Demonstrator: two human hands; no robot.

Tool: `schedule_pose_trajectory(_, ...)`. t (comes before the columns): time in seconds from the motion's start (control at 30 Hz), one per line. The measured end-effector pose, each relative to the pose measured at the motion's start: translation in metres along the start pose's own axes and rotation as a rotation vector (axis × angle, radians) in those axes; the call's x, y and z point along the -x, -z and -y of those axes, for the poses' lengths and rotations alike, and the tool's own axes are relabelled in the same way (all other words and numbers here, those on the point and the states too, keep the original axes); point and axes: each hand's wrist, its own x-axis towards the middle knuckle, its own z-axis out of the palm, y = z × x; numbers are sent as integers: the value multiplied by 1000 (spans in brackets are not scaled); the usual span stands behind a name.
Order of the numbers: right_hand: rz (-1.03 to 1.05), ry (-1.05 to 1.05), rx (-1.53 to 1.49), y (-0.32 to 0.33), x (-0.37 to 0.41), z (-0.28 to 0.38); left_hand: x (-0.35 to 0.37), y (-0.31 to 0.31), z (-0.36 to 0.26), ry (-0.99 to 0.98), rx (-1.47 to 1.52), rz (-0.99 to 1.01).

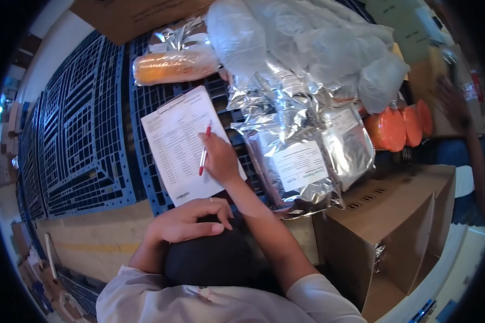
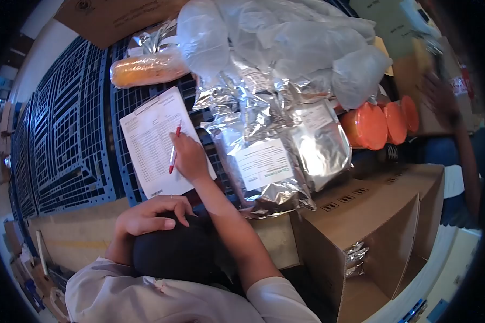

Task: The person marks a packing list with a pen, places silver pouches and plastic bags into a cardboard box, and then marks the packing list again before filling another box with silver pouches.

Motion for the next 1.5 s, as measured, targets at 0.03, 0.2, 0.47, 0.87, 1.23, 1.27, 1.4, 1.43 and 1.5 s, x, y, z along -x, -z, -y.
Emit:
schedule_pose_trajectory(0.03, -13, -2, 8, -2, 0, -1, -1, -1, 2, -8, 6, 3)
schedule_pose_trajectory(0.2, 28, -47, -83, -1, 1, -4, 1, 5, 3, -239, -378, -212)
schedule_pose_trajectory(0.47, -168, -100, -307, -6, -1, -12, 18, 39, 62, -195, -830, -874)
schedule_pose_trajectory(0.87, -100, -256, -244, -7, 1, -10, 41, 89, 182, -14, -1098, -1509)
schedule_pose_trajectory(1.23, -45, -254, -252, -8, 3, -12, 39, 88, 175, 128, -1084, -1459)
schedule_pose_trajectory(1.27, -47, -264, -254, -8, 3, -12, 39, 87, 175, 105, -1069, -1466)
schedule_pose_trajectory(1.4, -75, -238, -257, -11, 4, -14, 38, 87, 175, 74, -1081, -1470)
schedule_pose_trajectory(1.43, -82, -217, -240, -12, 4, -16, 38, 87, 175, 73, -1081, -1467)
schedule_pose_trajectory(1.5, -91, -195, -221, -10, 3, -13, 37, 87, 174, 63, -1078, -1473)
